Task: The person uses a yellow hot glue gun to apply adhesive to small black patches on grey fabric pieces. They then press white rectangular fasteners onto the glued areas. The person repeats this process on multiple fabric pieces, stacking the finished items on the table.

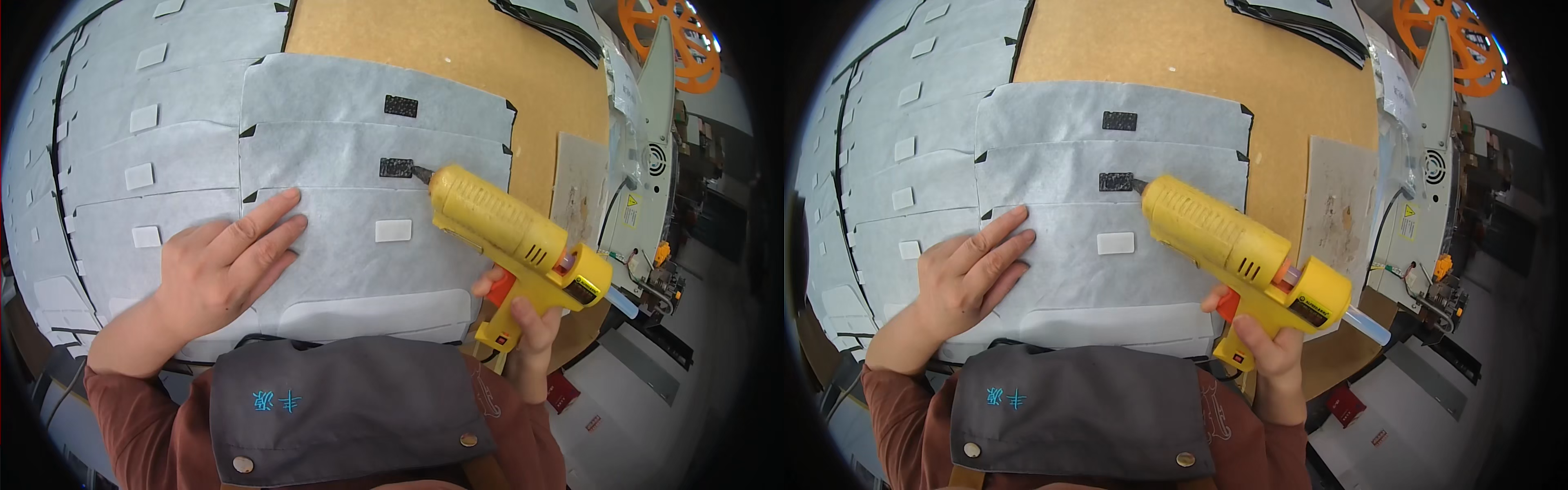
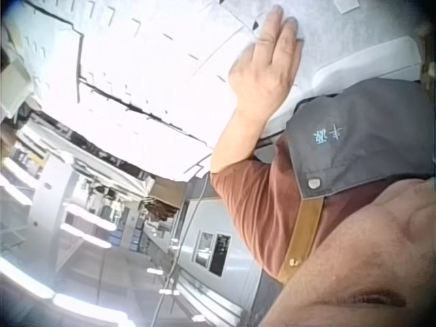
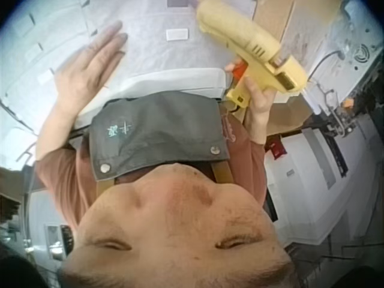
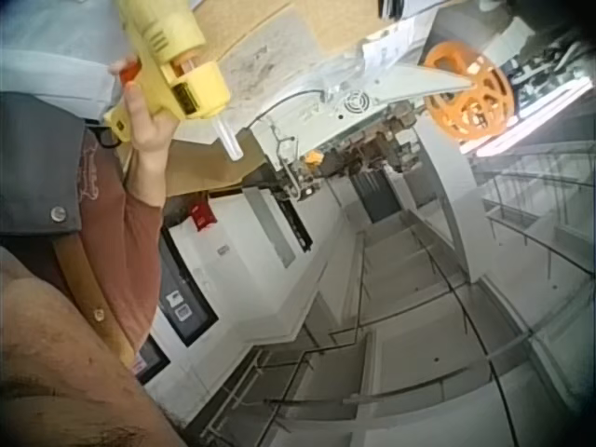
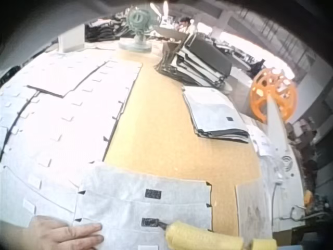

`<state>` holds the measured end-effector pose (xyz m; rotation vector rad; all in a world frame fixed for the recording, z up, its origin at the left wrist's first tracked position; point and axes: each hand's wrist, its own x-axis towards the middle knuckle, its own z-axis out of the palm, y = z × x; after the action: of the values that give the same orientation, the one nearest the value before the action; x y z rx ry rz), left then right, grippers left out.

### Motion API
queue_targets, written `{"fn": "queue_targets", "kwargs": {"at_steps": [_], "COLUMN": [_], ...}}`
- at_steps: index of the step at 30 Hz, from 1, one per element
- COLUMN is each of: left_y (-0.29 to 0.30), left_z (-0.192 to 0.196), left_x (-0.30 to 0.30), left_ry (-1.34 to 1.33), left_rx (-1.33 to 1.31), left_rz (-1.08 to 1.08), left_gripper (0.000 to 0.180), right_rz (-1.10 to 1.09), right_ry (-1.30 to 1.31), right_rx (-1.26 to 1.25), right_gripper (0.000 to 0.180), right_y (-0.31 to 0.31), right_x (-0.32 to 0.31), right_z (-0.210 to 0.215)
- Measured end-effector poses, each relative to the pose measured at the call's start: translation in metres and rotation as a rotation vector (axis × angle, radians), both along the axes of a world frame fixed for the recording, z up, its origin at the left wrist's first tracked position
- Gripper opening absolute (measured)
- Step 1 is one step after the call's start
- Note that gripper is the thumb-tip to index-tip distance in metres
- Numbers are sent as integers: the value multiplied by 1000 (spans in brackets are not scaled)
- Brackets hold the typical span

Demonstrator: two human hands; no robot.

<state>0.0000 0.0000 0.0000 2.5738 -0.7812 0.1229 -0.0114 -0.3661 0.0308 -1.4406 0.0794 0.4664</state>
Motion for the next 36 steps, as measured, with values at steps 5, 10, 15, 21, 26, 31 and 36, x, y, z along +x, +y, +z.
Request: {"fn": "queue_targets", "kwargs": {"at_steps": [5, 10, 15, 21, 26, 31, 36], "left_y": [-1, 0, 0, 1, 1, 1, 1], "left_z": [0, 0, 1, 0, 0, -1, -1], "left_x": [1, 1, 1, 1, 1, 1, 0], "left_ry": [-18, -17, -19, -21, -26, -26, -21], "left_rx": [-7, -2, -4, -13, -6, -12, -16], "left_rz": [5, 7, 6, -1, -4, -3, 3], "left_gripper": [42, 41, 41, 42, 41, 41, 41], "right_rz": [14, -10, 49, 54, 35, 66, 34], "right_ry": [-14, 0, -19, -12, -3, -30, -38], "right_rx": [-23, -1, -18, -41, -19, -7, -22], "right_gripper": [57, 56, 56, 54, 54, 54, 55], "right_y": [4, 10, 23, 19, 16, 21, 11], "right_x": [-2, -3, 9, 11, 6, 3, -4], "right_z": [1, 4, 7, 2, 4, 3, 1]}}
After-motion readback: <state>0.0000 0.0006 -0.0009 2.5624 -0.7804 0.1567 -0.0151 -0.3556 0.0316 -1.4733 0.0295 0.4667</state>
